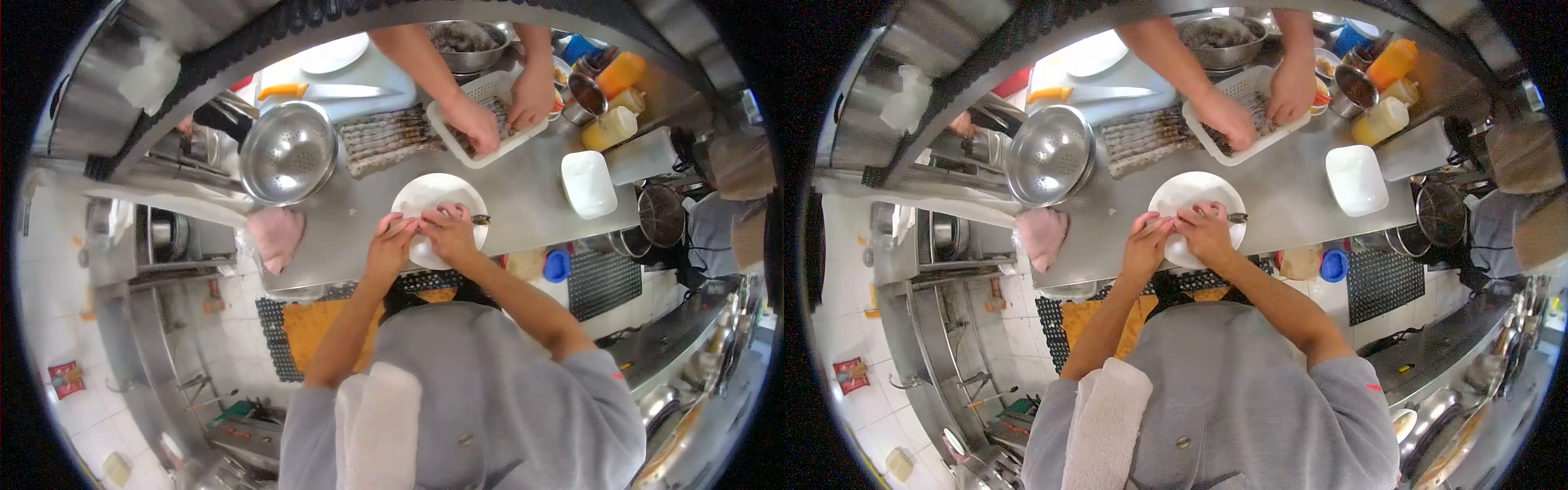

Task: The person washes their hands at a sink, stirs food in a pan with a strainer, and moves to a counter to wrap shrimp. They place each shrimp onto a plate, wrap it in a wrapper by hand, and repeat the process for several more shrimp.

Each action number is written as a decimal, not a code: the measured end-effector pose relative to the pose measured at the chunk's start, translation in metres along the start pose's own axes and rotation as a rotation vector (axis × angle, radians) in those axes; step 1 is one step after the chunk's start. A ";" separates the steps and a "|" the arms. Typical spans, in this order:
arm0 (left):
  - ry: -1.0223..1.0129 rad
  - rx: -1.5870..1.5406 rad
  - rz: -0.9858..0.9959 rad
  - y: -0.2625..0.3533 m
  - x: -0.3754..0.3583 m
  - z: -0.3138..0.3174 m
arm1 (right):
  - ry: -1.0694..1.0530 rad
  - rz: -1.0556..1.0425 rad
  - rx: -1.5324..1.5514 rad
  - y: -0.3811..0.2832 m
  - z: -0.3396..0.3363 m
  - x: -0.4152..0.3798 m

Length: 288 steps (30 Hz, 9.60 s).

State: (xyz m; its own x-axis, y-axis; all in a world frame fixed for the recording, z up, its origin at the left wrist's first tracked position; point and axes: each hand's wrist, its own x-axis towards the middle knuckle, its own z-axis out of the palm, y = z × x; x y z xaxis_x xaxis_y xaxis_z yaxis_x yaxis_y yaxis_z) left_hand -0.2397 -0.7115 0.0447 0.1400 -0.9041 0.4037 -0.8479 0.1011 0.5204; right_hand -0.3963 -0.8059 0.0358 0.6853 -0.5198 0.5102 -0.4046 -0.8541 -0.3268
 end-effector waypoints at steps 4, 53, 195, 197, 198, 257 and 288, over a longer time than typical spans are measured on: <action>-0.005 -0.099 -0.063 -0.001 0.003 -0.002 | -0.008 0.043 0.124 0.008 -0.009 0.005; -0.010 0.056 0.045 0.025 0.031 0.021 | -0.042 -0.020 0.206 0.049 -0.028 -0.005; -0.109 0.045 0.013 0.043 0.060 0.034 | -0.116 -0.016 0.177 0.092 -0.055 -0.009; -0.126 0.022 -0.017 0.046 0.057 0.035 | -0.122 0.004 0.175 0.089 -0.057 -0.007; -0.124 0.001 0.001 0.047 0.059 0.037 | -0.121 0.020 0.169 0.088 -0.057 -0.006; -0.206 0.061 -0.029 0.012 0.028 -0.005 | -0.219 -0.091 0.053 0.079 -0.062 -0.006; -0.207 -0.069 -0.271 0.058 0.013 -0.013 | -0.285 0.304 0.096 0.030 -0.086 -0.014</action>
State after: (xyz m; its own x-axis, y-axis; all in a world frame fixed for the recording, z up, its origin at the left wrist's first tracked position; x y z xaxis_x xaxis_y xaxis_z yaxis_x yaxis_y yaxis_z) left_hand -0.2809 -0.7120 0.0900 0.2425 -0.9663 0.0861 -0.7562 -0.1327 0.6407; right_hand -0.4702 -0.8259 0.0872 0.6888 -0.7106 0.1437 -0.5649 -0.6503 -0.5080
